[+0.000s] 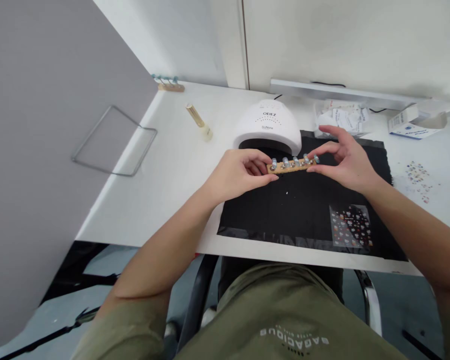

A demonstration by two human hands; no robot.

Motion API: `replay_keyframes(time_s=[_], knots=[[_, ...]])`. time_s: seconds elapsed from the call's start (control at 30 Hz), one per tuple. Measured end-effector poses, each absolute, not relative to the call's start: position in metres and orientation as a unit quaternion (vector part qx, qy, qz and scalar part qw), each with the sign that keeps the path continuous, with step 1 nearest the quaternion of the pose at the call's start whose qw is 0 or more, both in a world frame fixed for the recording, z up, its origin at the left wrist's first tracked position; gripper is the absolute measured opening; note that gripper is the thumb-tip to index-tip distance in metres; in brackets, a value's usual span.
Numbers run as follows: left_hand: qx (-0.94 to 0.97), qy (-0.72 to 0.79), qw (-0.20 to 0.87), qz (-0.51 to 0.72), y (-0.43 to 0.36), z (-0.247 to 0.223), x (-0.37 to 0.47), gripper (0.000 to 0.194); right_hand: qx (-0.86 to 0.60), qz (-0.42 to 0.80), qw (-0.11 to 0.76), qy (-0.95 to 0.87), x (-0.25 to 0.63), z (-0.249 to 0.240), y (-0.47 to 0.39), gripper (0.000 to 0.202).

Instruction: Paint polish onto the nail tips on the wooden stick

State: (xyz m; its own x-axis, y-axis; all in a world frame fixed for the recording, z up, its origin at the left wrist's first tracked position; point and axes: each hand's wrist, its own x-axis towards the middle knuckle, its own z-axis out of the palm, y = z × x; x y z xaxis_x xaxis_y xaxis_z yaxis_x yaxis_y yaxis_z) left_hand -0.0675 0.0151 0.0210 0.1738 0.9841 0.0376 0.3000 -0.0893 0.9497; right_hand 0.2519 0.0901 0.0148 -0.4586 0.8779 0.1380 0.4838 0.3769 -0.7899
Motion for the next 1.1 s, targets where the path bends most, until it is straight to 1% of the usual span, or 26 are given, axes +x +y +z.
replay_keyframes(time_s=[0.1, 0.17, 0.23, 0.33, 0.4, 0.57, 0.7, 0.87, 1.1], knots=[[0.623, 0.536, 0.422, 0.383, 0.016, 0.018, -0.064, 0.030, -0.426, 0.354, 0.283, -0.783, 0.250, 0.016, 0.088, 0.106], [0.628, 0.549, 0.412, 0.366, 0.017, 0.019, -0.066, 0.026, -0.411, 0.350, 0.285, -0.792, 0.248, 0.015, 0.087, 0.106], [0.644, 0.567, 0.377, 0.349, 0.016, 0.025, -0.073, 0.023, -0.392, 0.340, 0.298, -0.801, 0.246, 0.014, 0.085, 0.105], [0.652, 0.611, 0.302, 0.334, 0.013, 0.040, -0.088, 0.019, -0.372, 0.319, 0.334, -0.805, 0.245, 0.016, 0.082, 0.115], [0.644, 0.632, 0.291, 0.319, 0.011, 0.050, -0.098, 0.016, -0.369, 0.305, 0.358, -0.802, 0.249, 0.019, 0.080, 0.123], [0.628, 0.672, 0.275, 0.281, 0.006, 0.052, -0.107, 0.009, -0.383, 0.279, 0.377, -0.796, 0.270, 0.025, 0.076, 0.117], [0.596, 0.710, 0.248, 0.281, -0.001, 0.031, -0.105, 0.013, -0.389, 0.282, 0.386, -0.787, 0.285, 0.023, 0.073, 0.114], [0.601, 0.715, 0.228, 0.273, 0.003, 0.005, -0.095, 0.022, -0.384, 0.292, 0.372, -0.793, 0.287, 0.020, 0.069, 0.103], [0.632, 0.719, 0.184, 0.220, 0.029, -0.005, -0.068, 0.025, -0.369, 0.283, 0.327, -0.823, 0.271, 0.027, 0.055, 0.103]])
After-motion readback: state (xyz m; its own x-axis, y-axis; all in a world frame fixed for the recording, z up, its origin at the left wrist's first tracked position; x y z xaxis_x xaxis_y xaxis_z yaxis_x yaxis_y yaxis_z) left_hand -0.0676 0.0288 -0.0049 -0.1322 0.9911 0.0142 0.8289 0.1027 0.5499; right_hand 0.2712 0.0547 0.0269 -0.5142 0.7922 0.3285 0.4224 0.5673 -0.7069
